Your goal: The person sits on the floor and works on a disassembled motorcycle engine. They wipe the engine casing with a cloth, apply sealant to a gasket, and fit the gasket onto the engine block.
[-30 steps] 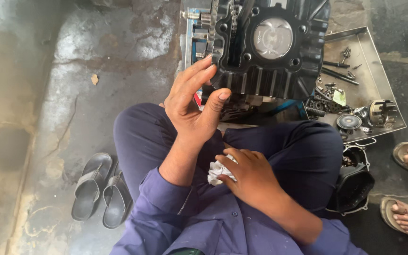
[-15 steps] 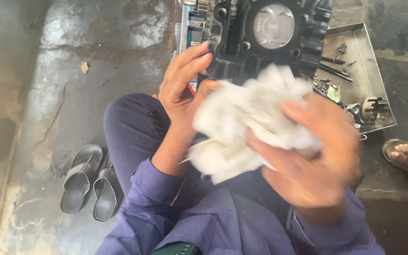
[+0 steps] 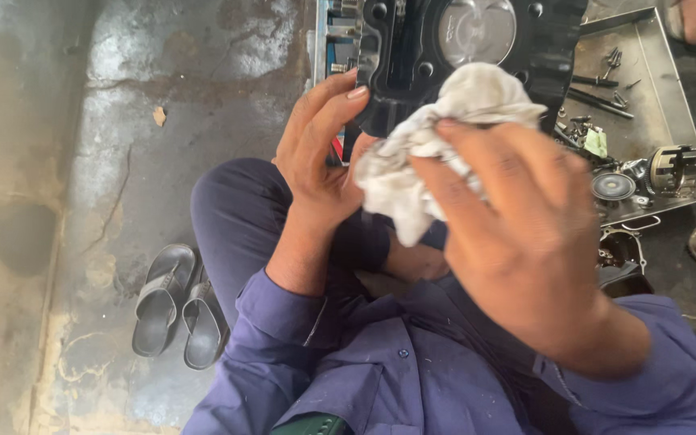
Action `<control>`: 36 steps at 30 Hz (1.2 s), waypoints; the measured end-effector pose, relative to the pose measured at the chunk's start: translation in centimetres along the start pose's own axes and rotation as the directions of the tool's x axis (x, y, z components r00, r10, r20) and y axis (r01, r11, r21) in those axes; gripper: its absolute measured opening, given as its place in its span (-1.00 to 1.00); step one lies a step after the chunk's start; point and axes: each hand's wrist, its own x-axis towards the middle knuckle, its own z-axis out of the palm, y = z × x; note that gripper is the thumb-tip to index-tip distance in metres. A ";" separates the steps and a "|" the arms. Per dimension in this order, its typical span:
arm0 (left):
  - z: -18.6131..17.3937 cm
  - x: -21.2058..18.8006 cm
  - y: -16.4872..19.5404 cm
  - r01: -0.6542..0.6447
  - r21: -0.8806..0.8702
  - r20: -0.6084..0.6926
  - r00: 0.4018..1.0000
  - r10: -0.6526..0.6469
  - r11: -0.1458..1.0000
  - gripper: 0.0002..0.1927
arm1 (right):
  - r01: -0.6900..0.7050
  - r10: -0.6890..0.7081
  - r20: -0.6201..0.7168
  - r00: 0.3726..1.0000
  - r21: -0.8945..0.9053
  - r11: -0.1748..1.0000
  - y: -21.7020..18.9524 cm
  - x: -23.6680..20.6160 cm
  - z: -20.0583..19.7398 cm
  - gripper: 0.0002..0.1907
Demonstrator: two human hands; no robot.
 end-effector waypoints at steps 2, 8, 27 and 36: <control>0.1 0.0 0.0 0.005 -0.009 -0.012 1.000 -0.005 1.000 -0.65 | -0.032 0.034 0.037 0.999 -0.055 0.998 0.7 -0.9 -0.6 -0.59; 0.6 0.1 0.2 0.012 -0.053 -0.032 0.999 -0.013 0.999 -0.66 | -0.296 0.293 0.124 0.948 0.010 0.955 2.8 -4.9 -2.5 -0.60; 4.4 -6.0 5.6 -0.221 -0.495 0.211 0.908 0.363 0.840 -0.51 | -0.501 0.171 0.479 0.861 0.856 0.130 3.2 -12.8 2.4 -0.57; 0.9 -2.6 5.4 -0.114 -0.360 0.256 0.942 0.215 0.926 -0.68 | -0.257 0.350 -0.124 0.929 0.464 0.848 1.7 -7.8 1.2 -0.71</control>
